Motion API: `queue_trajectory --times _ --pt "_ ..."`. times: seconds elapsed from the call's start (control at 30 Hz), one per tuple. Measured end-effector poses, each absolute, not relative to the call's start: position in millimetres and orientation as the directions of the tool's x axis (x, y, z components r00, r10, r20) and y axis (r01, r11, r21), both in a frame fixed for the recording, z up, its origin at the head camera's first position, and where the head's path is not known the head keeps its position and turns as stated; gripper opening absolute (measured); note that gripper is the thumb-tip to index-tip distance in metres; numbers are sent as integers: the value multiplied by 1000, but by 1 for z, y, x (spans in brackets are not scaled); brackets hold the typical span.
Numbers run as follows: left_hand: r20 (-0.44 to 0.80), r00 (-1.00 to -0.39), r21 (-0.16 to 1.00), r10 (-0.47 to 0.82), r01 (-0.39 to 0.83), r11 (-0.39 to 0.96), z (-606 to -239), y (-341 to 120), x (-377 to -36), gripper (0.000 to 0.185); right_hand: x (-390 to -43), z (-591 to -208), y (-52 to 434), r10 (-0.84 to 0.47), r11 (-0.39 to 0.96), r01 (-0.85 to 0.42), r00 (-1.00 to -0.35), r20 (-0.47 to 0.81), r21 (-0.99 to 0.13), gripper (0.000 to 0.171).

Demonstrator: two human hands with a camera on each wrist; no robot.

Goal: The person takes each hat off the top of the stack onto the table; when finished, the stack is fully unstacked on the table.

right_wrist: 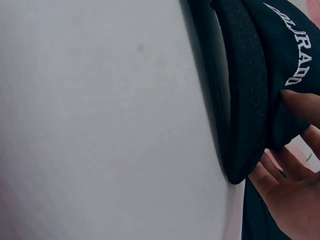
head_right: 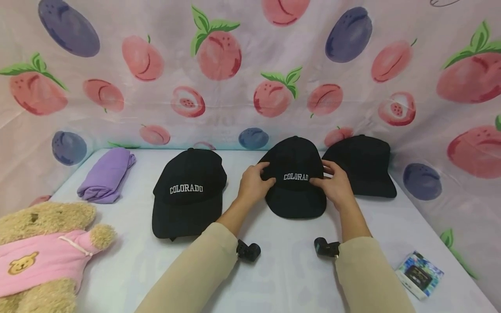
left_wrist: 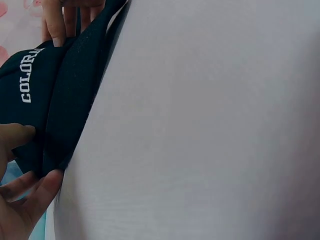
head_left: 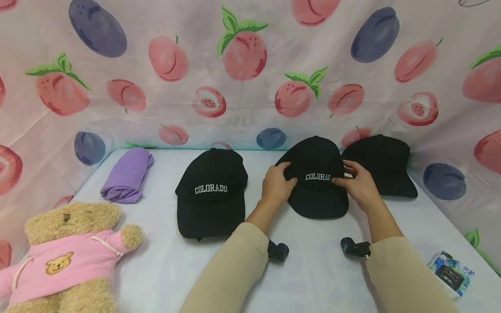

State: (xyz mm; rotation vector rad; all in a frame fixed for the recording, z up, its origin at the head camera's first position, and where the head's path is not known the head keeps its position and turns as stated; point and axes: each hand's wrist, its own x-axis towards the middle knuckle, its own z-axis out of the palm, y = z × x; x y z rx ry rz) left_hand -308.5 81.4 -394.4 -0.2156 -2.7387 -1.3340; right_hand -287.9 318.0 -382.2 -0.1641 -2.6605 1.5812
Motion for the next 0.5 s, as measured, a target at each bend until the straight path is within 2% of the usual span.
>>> queue_trajectory --times 0.27,0.5 --pt "136 -987 774 84 159 613 -398 84 -312 52 -290 -383 322 55 470 68 -997 -48 -880 91" --pt "157 -984 764 84 175 621 -397 91 -316 52 -296 -383 325 68 482 54 -997 -24 -875 90"
